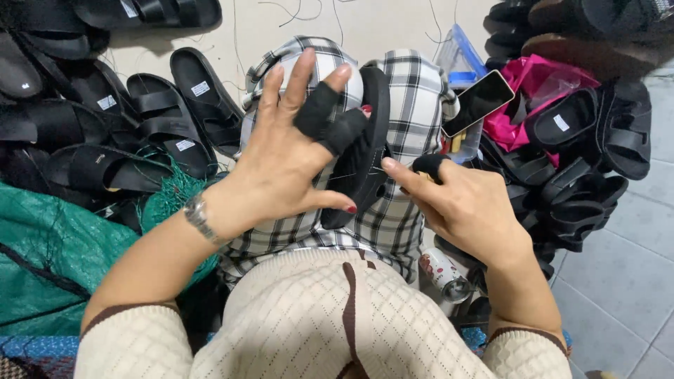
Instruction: Hand-stitching the sole of a black sandal using a needle and thread to secure the components.
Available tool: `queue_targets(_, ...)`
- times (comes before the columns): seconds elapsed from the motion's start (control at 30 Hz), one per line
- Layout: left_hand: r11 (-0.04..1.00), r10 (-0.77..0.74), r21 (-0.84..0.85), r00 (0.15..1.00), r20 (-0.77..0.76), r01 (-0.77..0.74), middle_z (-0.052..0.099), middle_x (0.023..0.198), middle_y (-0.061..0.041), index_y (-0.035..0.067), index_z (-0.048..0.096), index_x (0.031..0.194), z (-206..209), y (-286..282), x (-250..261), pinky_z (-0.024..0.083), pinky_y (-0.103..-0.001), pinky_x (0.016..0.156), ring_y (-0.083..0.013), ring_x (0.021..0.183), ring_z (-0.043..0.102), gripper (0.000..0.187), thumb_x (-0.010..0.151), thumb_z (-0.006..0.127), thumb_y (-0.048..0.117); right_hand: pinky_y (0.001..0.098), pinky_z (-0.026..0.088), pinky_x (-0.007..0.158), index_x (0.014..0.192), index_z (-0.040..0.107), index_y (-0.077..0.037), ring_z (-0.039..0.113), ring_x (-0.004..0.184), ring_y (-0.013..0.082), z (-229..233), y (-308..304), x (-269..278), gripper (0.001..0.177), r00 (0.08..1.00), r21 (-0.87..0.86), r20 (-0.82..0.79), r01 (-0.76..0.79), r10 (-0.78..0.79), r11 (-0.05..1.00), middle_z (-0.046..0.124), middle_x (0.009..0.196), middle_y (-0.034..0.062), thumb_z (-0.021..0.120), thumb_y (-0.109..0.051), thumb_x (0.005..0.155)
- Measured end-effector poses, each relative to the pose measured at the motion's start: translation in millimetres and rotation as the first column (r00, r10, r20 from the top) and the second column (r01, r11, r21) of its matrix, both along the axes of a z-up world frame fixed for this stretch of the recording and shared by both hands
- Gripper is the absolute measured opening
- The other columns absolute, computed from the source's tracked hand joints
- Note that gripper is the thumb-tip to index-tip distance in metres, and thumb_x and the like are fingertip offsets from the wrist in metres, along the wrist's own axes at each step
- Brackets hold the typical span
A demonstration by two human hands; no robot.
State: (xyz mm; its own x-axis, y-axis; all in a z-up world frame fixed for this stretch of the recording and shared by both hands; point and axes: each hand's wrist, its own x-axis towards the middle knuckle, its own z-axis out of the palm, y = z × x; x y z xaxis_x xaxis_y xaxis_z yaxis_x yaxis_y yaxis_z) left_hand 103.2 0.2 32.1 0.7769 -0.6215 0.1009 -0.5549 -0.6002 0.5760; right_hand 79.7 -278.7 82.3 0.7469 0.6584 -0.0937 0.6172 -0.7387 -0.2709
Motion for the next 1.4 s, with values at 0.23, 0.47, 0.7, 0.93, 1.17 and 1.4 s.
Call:
queue_targets(0.23,0.999,0.003,-0.048,0.999,0.046,-0.001,0.028,0.167,-0.020,0.007,0.064,0.149,1.4,-4.1,3.8,-0.009,-0.059,0.119,-0.0426,0.150,-0.002,0.104,0.058,0.095,0.047,0.0322,0.031,0.040,0.138,0.066,-0.025,0.036,0.045,0.0165,3.3,0.4,3.7,0.050,1.000,-0.004,-0.013,-0.013,0.013,1.000,0.040,0.065,0.0008,0.073,-0.014,0.090)
queue_targets(0.47,0.999,-0.001,-0.052,0.995,0.101,0.007,0.033,0.166,-0.018,0.007,0.069,0.147,-2.9,-8.4,5.2,-0.008,-0.064,0.118,-0.0430,0.150,-0.001,0.104,0.056,0.093,0.051,0.0305,0.032,0.035,0.140,0.067,-0.027,0.037,0.039,0.0150,25.6,10.3,4.6,0.058,1.000,-0.126,-0.002,0.009,-0.010,0.992,0.044,0.063,0.0012,0.071,-0.010,0.084)
queue_targets(0.7,0.997,0.001,-0.080,0.994,0.112,0.008,0.040,0.164,-0.016,0.007,0.071,0.142,-3.3,-8.2,7.1,-0.005,-0.062,0.118,-0.0408,0.150,0.003,0.100,0.055,0.093,0.052,0.0316,0.034,0.037,0.140,0.066,-0.027,0.040,0.041,0.0164,17.9,1.2,14.0,0.061,0.995,-0.103,-0.091,-0.044,0.034,0.994,0.044,0.062,0.0024,0.072,-0.011,0.081)
queue_targets(0.93,0.997,0.000,-0.078,0.991,0.134,0.011,0.044,0.164,-0.014,0.008,0.073,0.144,-9.5,-11.8,5.1,-0.008,-0.063,0.118,-0.0416,0.151,0.004,0.097,0.060,0.090,0.053,0.0296,0.030,0.030,0.141,0.067,-0.026,0.035,0.035,0.0128,28.6,10.8,4.3,0.063,1.000,-0.204,-0.014,-0.011,0.008,0.979,0.045,0.061,0.0024,0.072,-0.011,0.080)
queue_targets(1.17,0.998,0.009,-0.065,0.950,0.311,0.012,0.077,0.139,-0.003,0.009,0.077,0.139,-16.0,-12.2,7.9,-0.008,-0.057,0.128,-0.0290,0.159,0.012,0.081,0.083,0.071,0.068,0.0324,0.036,0.035,0.132,0.071,-0.013,0.039,0.040,0.0163,19.2,10.9,12.6,0.056,0.994,-0.039,-0.107,-0.029,0.025,0.999,0.043,0.057,0.0012,0.072,-0.007,0.076)
queue_targets(1.4,0.997,0.036,-0.080,0.942,0.334,-0.010,0.074,0.147,0.001,0.014,0.081,0.136,-22.9,-10.4,6.9,-0.012,-0.055,0.130,-0.0264,0.160,0.013,0.080,0.088,0.069,0.077,0.0328,0.034,0.038,0.113,0.079,-0.006,0.045,0.045,0.0159,8.1,22.3,20.0,0.030,0.999,0.141,-0.012,-0.042,0.044,0.989,0.049,0.060,0.0011,0.078,-0.003,0.083)
